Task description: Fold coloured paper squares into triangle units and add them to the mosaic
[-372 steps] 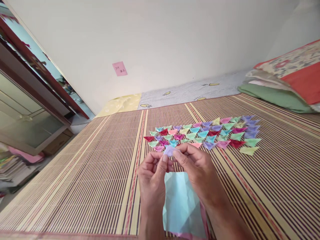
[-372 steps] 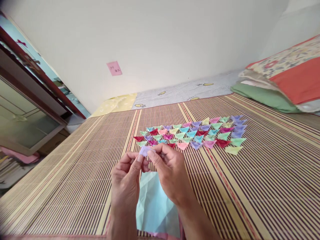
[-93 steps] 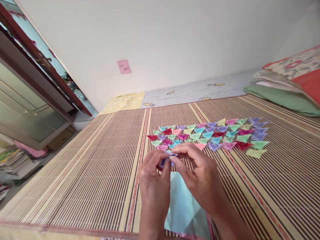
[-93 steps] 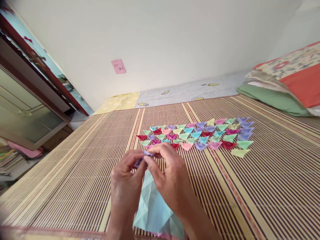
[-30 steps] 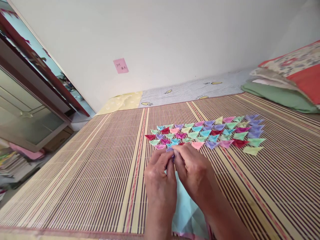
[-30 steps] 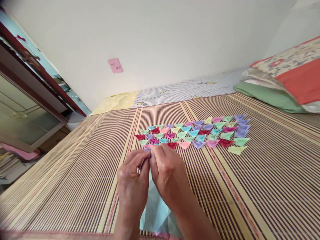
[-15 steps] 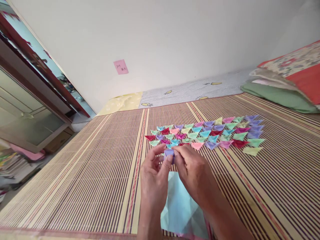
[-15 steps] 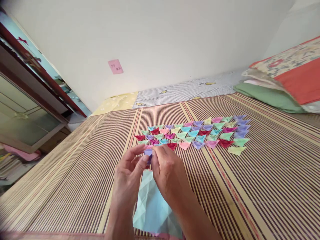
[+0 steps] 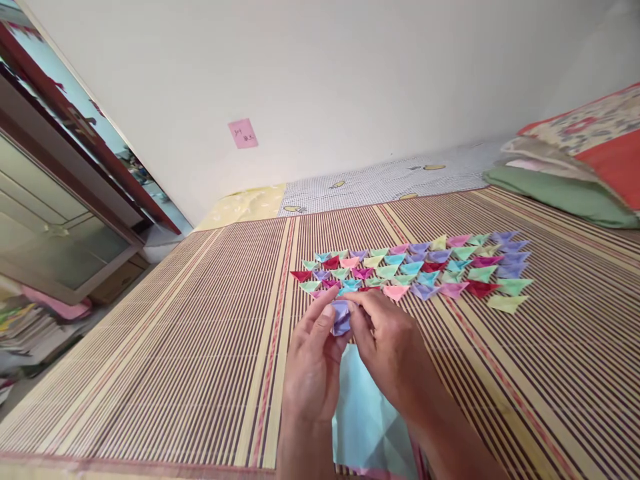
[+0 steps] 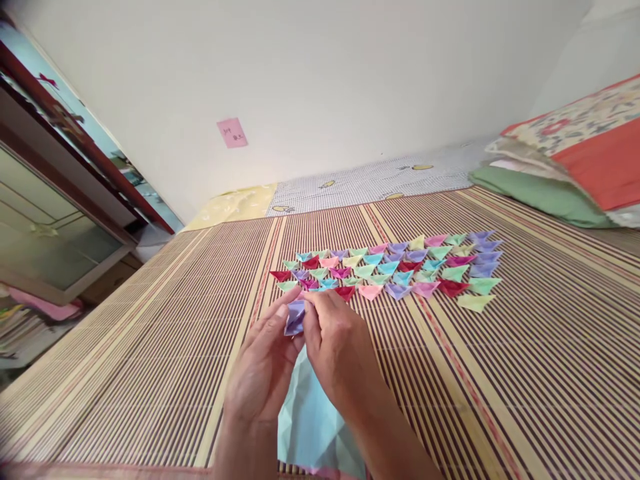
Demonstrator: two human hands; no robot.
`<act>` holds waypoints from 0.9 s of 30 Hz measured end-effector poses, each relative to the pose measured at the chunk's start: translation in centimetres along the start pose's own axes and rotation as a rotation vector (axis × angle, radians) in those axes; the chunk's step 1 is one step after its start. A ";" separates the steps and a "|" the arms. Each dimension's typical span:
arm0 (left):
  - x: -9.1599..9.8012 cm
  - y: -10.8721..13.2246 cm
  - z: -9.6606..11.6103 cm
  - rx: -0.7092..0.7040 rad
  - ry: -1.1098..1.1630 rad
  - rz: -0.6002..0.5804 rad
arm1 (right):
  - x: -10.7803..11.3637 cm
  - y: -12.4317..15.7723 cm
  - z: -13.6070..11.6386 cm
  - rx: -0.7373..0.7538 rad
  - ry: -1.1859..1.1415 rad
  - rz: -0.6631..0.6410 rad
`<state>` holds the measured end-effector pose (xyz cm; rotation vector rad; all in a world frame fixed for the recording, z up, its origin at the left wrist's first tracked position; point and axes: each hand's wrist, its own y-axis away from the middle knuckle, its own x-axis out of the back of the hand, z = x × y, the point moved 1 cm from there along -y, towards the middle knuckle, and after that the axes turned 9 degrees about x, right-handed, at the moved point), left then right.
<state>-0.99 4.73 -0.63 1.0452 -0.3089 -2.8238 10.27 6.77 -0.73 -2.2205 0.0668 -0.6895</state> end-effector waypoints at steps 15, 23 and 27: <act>0.4 -0.8 -0.4 0.003 0.145 0.072 | 0.3 -0.5 -0.7 0.162 -0.016 -0.030; 0.5 -0.9 -0.5 0.037 0.176 0.031 | 0.3 -0.5 -1.3 0.193 0.031 -0.100; 0.7 -1.0 -0.2 0.046 0.177 0.030 | 0.6 -0.6 -1.3 0.189 0.012 -0.031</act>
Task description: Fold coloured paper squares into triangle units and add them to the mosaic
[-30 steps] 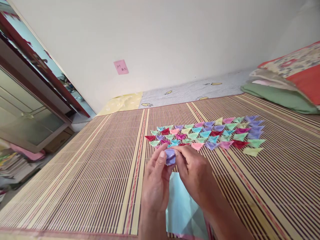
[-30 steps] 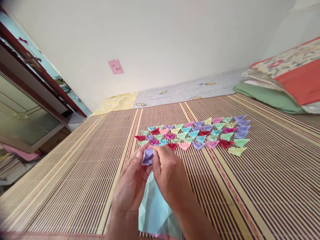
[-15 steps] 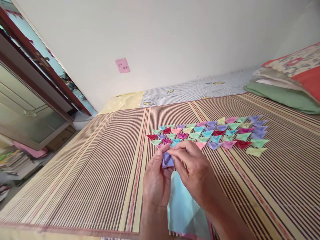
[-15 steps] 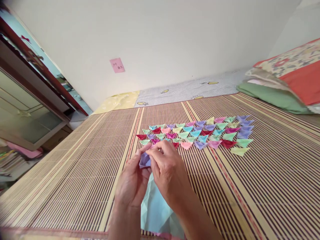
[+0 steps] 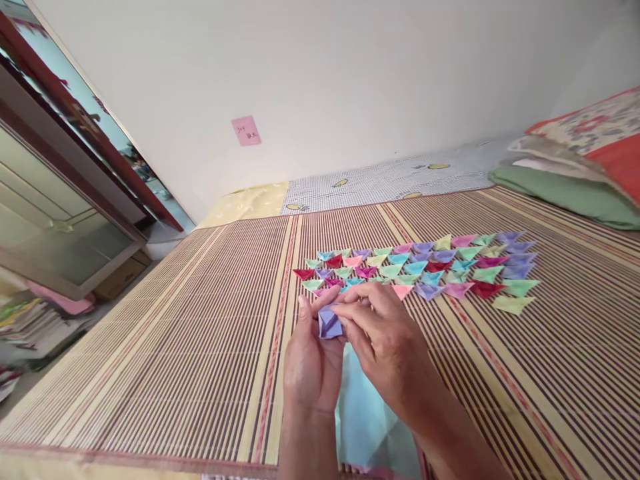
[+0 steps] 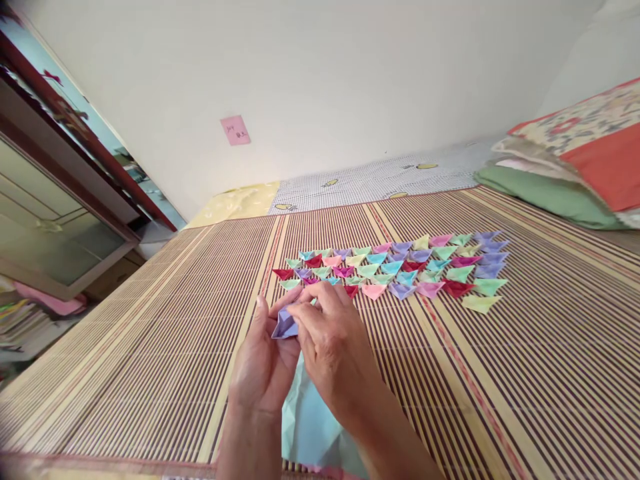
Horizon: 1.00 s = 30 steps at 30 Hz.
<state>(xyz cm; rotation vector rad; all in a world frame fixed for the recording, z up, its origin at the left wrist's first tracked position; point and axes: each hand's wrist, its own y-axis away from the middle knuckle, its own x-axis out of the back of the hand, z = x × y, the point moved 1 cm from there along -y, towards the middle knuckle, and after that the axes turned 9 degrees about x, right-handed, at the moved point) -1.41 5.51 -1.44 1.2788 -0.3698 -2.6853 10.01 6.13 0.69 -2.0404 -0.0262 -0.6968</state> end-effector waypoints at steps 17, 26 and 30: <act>-0.4 0.5 1.3 0.038 0.121 0.102 | -1.2 1.4 -0.6 -0.033 0.120 -0.414; -0.4 0.5 1.6 0.086 0.152 0.089 | -1.3 1.3 -0.4 -0.041 0.118 -0.464; -0.2 0.4 1.6 0.100 0.133 0.055 | -1.2 1.3 -0.2 -0.019 0.108 -0.420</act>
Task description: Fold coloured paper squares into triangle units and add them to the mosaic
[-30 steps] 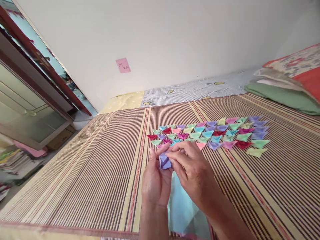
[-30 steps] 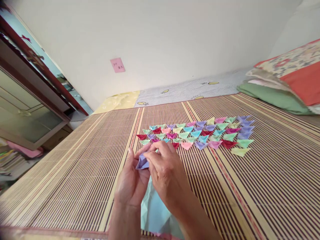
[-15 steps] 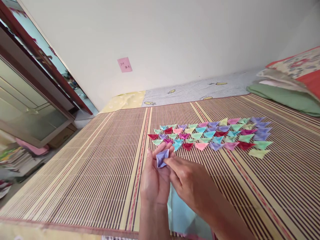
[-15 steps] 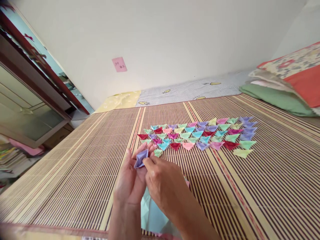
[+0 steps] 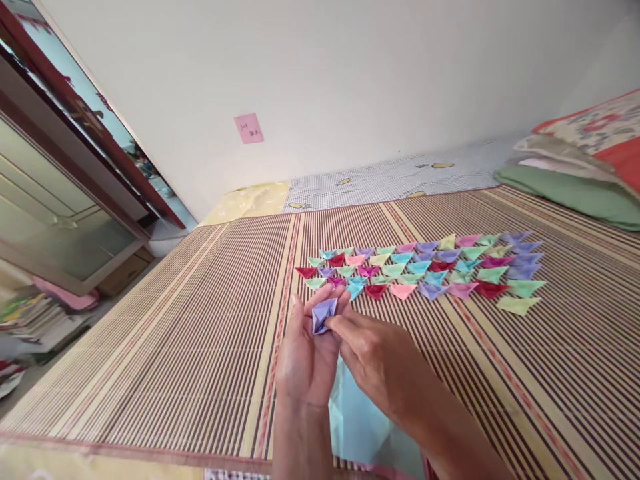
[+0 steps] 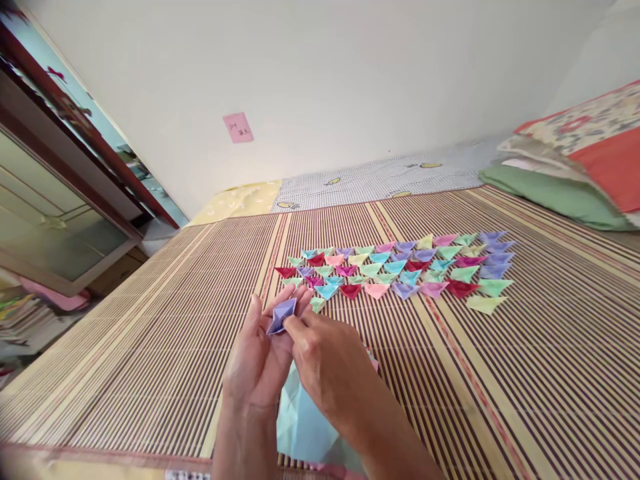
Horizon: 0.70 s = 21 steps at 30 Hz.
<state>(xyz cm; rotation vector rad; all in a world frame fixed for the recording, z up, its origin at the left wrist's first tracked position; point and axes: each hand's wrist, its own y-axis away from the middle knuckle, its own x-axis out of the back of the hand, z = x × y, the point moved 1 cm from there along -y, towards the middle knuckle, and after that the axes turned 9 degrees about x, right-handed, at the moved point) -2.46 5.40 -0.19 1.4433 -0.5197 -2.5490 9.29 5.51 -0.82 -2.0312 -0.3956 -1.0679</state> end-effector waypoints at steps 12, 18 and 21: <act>-0.3 -0.1 -0.3 0.004 0.012 0.013 | 1.5 0.0 0.4 0.034 -0.102 0.373; -0.8 0.1 -0.5 0.045 0.020 0.031 | 1.0 -0.1 0.6 0.026 -0.099 0.307; -1.0 0.2 -0.5 0.045 0.028 0.047 | 0.5 -0.1 0.7 0.019 -0.090 0.317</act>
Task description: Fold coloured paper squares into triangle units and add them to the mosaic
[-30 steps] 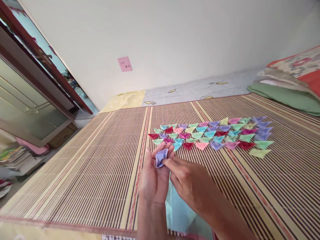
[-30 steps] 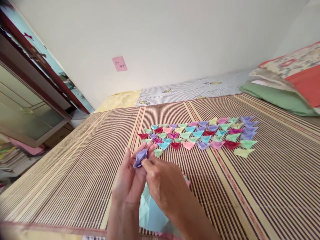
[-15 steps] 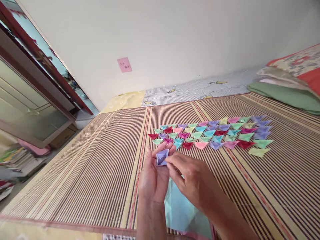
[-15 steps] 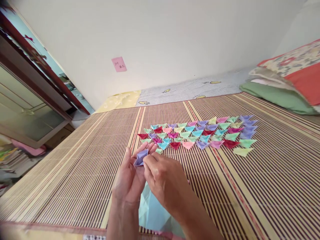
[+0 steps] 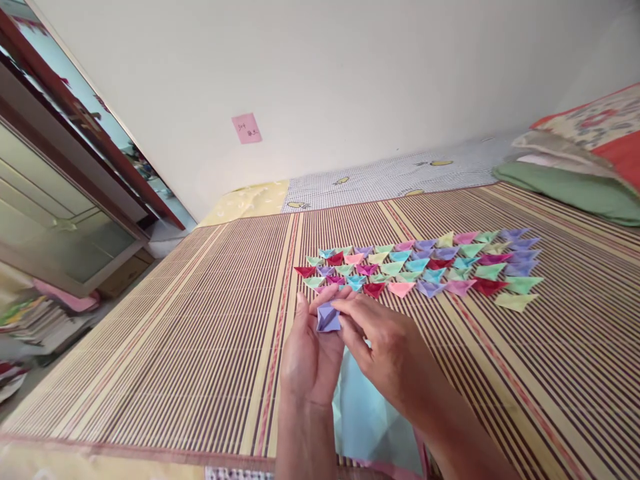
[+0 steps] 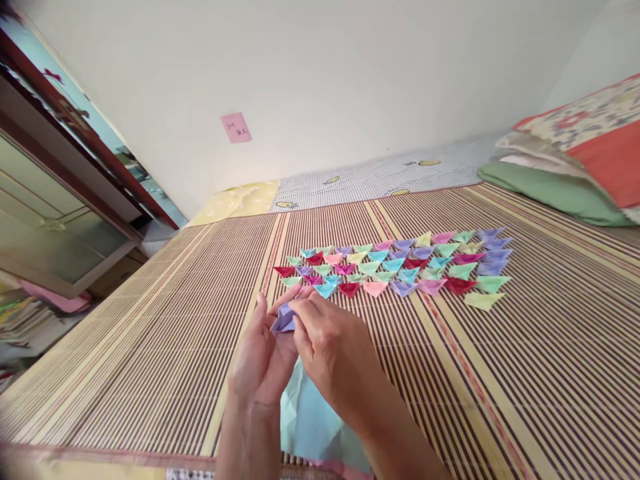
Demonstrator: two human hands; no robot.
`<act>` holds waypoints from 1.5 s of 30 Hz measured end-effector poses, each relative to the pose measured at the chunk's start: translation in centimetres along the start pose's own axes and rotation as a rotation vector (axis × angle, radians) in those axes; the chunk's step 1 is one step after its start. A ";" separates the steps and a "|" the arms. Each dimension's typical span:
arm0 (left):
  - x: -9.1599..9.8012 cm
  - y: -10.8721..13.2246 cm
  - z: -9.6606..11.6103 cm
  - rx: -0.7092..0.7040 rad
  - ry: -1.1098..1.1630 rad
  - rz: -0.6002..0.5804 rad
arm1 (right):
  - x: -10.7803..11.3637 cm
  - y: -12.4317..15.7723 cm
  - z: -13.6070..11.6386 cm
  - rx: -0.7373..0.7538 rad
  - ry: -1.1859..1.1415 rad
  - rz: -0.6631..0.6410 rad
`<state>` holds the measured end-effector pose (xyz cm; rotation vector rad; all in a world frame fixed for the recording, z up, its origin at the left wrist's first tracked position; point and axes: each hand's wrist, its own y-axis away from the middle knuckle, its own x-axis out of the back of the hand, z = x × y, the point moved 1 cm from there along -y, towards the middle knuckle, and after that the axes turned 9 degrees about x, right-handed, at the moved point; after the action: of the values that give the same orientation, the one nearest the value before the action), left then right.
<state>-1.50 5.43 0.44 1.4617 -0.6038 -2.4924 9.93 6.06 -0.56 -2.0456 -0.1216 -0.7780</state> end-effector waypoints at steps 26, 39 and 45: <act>0.3 0.0 -0.3 0.001 -0.056 -0.078 | 0.1 -0.3 0.1 0.013 0.055 0.043; 0.6 -0.3 -0.5 0.005 -0.105 -0.129 | 0.5 -0.8 0.0 0.102 0.164 0.016; 0.9 -0.3 -0.4 0.027 -0.142 -0.124 | 0.1 -0.2 0.3 0.101 0.156 -0.079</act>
<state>-1.59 5.31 -0.60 1.3796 -0.5891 -2.7114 10.08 6.38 -0.51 -1.8863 -0.1509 -0.9588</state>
